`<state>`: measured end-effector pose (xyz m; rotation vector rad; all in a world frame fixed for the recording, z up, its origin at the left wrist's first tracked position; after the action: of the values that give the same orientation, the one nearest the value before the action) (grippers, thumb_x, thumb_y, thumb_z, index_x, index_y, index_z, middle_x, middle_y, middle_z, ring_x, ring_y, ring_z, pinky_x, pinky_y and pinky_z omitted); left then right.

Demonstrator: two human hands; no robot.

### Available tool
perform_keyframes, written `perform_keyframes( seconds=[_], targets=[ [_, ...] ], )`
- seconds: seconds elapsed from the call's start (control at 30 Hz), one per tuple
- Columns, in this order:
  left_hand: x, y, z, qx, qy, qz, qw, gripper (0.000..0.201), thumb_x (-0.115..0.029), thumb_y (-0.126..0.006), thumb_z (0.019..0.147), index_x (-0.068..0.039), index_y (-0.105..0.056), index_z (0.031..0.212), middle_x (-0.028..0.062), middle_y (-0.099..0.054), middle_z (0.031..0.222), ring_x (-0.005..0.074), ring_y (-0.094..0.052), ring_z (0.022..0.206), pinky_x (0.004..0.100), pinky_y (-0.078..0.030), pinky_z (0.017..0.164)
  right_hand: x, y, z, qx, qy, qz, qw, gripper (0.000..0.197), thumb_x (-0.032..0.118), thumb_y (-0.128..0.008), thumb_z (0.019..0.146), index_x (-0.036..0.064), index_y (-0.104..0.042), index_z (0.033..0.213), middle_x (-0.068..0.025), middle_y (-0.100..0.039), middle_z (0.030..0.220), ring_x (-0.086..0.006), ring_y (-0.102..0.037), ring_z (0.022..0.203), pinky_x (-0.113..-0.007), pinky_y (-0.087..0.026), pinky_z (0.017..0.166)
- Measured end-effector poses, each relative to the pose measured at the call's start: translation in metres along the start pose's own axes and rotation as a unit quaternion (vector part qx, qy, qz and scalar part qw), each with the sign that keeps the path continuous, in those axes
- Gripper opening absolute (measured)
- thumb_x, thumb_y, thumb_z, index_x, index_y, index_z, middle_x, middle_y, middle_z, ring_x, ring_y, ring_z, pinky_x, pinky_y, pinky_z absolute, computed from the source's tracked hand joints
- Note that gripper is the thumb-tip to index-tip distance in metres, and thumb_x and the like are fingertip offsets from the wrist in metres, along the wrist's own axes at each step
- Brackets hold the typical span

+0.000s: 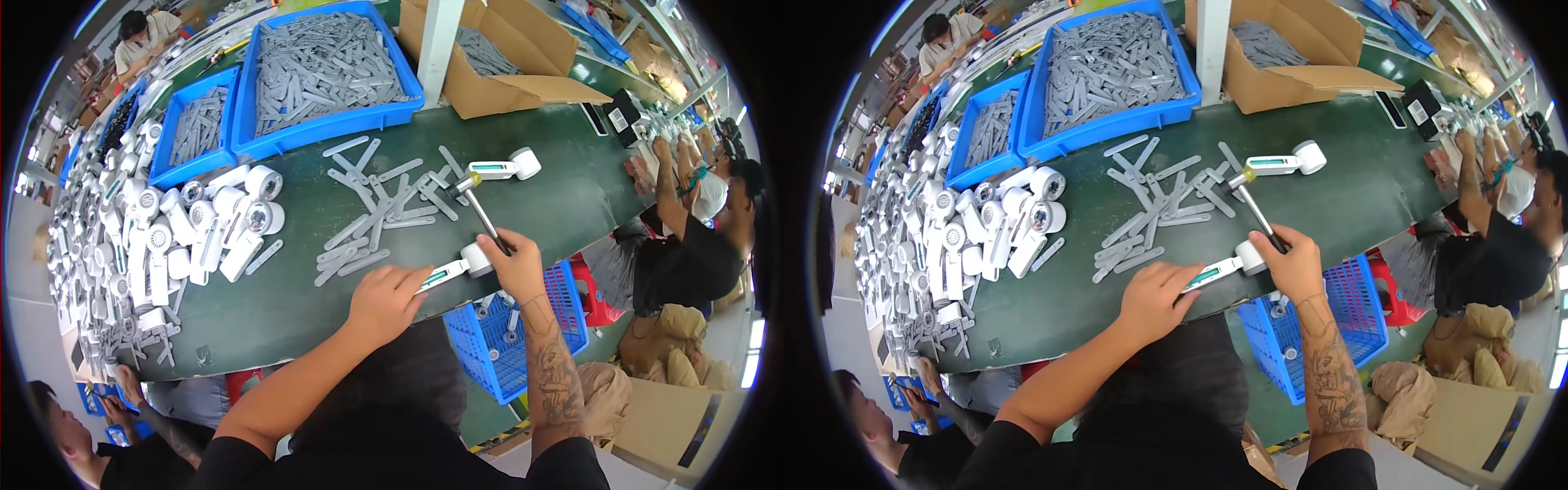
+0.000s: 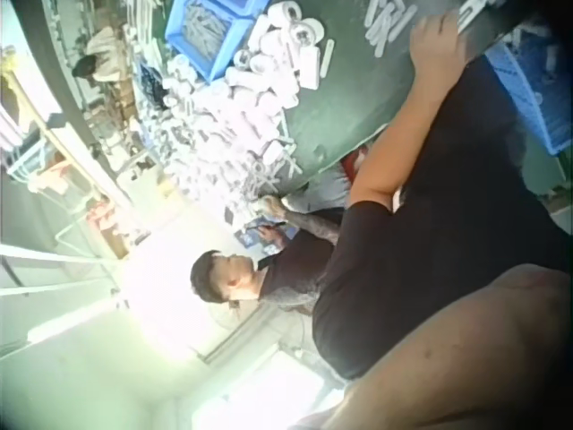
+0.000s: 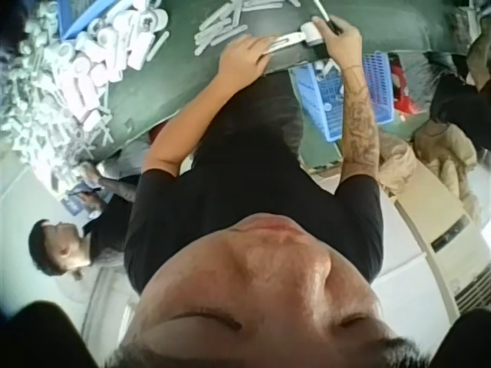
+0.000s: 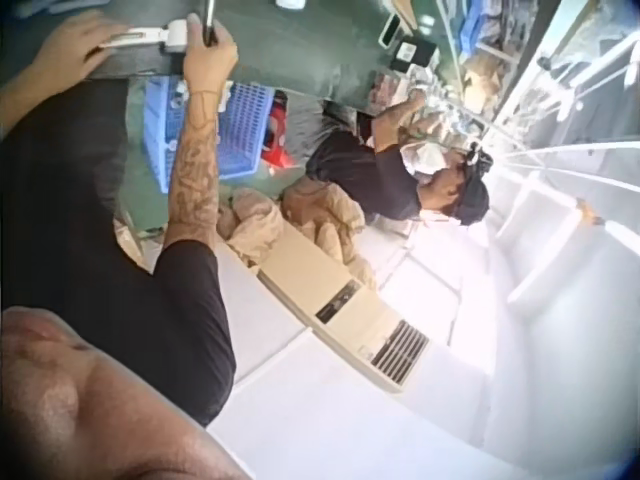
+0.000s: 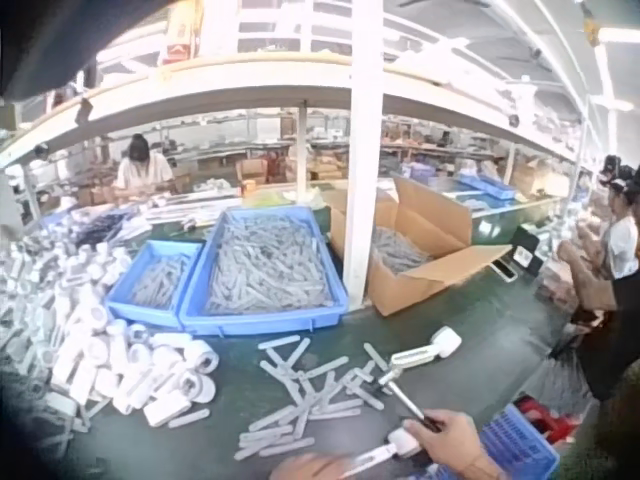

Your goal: The person assembles portable fan handles by fitting grey plastic strips into the slots and tapping them into place using a small mallet. They set the assembled units aside and retrieve additional plastic strips from a blue tray.

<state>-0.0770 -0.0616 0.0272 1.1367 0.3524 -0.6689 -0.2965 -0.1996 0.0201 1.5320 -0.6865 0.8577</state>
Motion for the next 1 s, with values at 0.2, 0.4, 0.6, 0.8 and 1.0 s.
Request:
perform_keyframes(
  seconds=[0.2,0.4,0.6,0.8,1.0],
  targets=[
    [0.007,0.019,-0.015,-0.055,-0.051,0.006,0.997,0.037,-0.018,-0.081,0.091,-0.014,-0.074,0.127,0.0006,-0.075,0.105,0.025,-0.068,0.095,0.0413,-0.052,0.085,-0.01,-0.01,-0.005,-0.027,-0.029,0.057,0.998,0.044,0.035,-0.087,0.095,-0.0057,-0.077,0.109,-0.0017,-0.069,0.078,-0.0073,-0.058,0.073,-0.028,-0.05,0.065],
    [0.028,0.03,-0.02,-0.069,0.049,-0.106,0.991,0.022,-0.016,-0.074,0.101,-0.013,-0.072,0.123,0.006,-0.074,0.101,0.0222,-0.067,0.083,0.0374,-0.051,0.077,0.0,-0.021,-0.015,0.047,-0.08,0.095,0.991,0.037,0.03,-0.081,0.102,-0.0039,-0.074,0.115,0.0025,-0.067,0.083,-0.0045,-0.056,0.071,-0.023,-0.046,0.063],
    [0.066,0.017,-0.051,0.063,0.503,-0.521,0.687,0.019,-0.024,-0.055,0.112,-0.015,-0.065,0.126,0.0004,-0.066,0.087,0.0088,-0.058,0.069,0.0258,-0.046,0.064,0.029,-0.031,-0.044,0.086,-0.025,0.207,0.974,0.043,0.026,-0.085,0.098,-0.002,-0.074,0.129,0.002,-0.071,0.095,-0.0032,-0.056,0.084,-0.021,-0.047,0.077],
    [0.069,0.008,-0.073,0.047,0.59,-0.599,0.539,0.02,-0.026,-0.051,0.113,-0.016,-0.064,0.123,0.001,-0.062,0.082,0.0111,-0.057,0.065,0.0295,-0.046,0.06,0.06,-0.05,-0.025,0.0,0.149,0.053,0.987,0.05,0.021,-0.092,0.087,-0.0045,-0.074,0.127,-0.0149,-0.075,0.115,-0.0255,-0.072,0.108,-0.035,-0.055,0.099],
    [0.099,0.063,-0.071,0.003,0.423,-0.303,0.854,0.022,-0.029,-0.066,0.107,-0.012,-0.072,0.12,0.0053,-0.067,0.073,0.0157,-0.052,0.05,0.0347,-0.043,0.051,0.069,-0.071,-0.034,0.04,0.14,-0.002,0.989,0.05,0.023,-0.094,0.084,-0.0051,-0.075,0.119,-0.0169,-0.076,0.11,-0.0292,-0.074,0.099,-0.037,-0.057,0.091]
  ],
)
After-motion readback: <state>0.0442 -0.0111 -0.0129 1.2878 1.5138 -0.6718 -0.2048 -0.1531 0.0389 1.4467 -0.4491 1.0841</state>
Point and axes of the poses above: each hand's wrist, its own z-axis towards the middle knuckle, its own y-axis out of the back of the hand, x = y × z, the point moved 8 cm from there along z, towards the middle knuckle
